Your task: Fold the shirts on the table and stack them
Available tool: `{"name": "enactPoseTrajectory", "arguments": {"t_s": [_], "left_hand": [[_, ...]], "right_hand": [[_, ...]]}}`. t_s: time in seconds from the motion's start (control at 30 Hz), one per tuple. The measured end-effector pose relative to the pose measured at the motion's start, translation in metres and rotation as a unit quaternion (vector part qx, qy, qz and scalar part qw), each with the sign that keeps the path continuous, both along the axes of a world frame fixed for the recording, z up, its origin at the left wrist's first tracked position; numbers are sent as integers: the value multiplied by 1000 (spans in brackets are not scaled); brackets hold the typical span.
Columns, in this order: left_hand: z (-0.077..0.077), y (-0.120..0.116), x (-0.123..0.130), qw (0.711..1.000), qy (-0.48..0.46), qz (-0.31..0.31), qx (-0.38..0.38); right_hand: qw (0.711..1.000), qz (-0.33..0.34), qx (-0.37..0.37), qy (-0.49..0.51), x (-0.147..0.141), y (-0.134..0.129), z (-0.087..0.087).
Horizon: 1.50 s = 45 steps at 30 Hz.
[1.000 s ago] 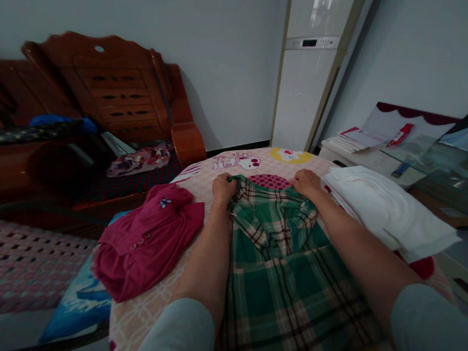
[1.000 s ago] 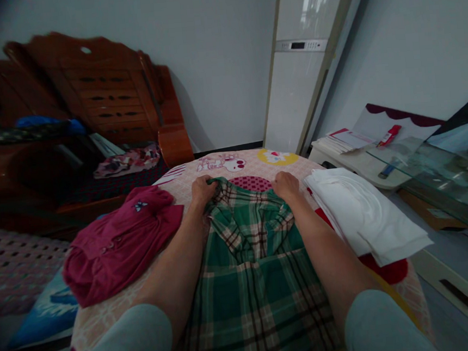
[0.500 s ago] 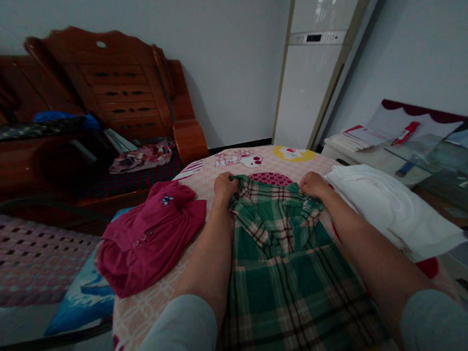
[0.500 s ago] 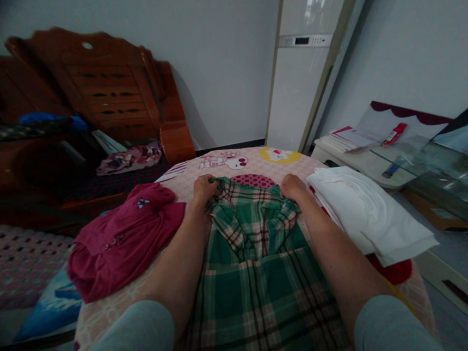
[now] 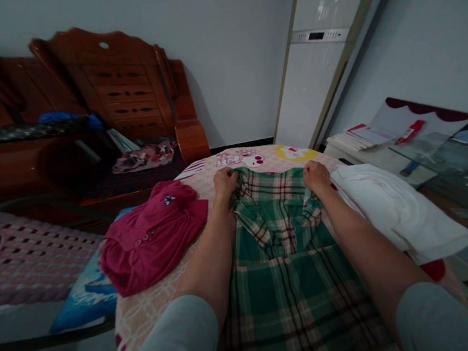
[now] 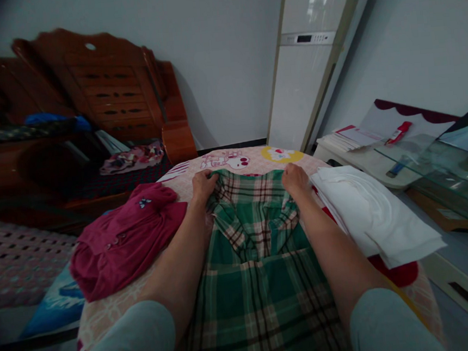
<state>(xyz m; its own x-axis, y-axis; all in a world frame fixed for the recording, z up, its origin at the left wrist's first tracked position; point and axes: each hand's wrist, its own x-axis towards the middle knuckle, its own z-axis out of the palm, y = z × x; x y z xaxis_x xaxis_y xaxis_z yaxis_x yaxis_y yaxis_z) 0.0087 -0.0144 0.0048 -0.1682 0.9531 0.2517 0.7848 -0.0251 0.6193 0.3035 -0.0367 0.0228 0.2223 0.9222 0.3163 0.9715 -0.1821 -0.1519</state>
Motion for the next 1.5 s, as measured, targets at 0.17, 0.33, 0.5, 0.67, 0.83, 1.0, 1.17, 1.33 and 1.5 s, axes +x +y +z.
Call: {"name": "enactPoseTrajectory", "arguments": {"t_s": [0.17, 0.33, 0.5, 0.67, 0.83, 1.0, 1.17, 1.33, 1.5], "left_hand": [[-4, -1, 1, 999, 44, 18, -10], [-9, 4, 0, 997, 57, 5, -46], [-1, 5, -8, 997, 42, -4, -71], [2, 0, -26, 990, 15, -70, -125], [3, -4, -47, 972, -50, -151, -170], [6, -4, -55, 977, -50, -155, -140], [7, -2, -51, 976, -74, -154, -137], [11, -5, -53, 951, -90, -232, -181], [22, -14, -48, 940, -136, -266, -168]], "right_hand": [[999, -3, -35, -27, -11, 4, -4], [996, -6, -83, -18, -10, 5, -7], [997, 26, -74, -9, -4, -22, 16], [960, 103, -225, 132, -1, -71, 31], [914, 85, -298, 263, 2, -100, 16], [904, 93, -233, 347, 9, -108, 10], [918, 85, -179, 343, 13, -114, 13], [919, 82, -202, 327, 12, -116, 16], [949, 82, -235, 193, 17, -116, 18]]}}
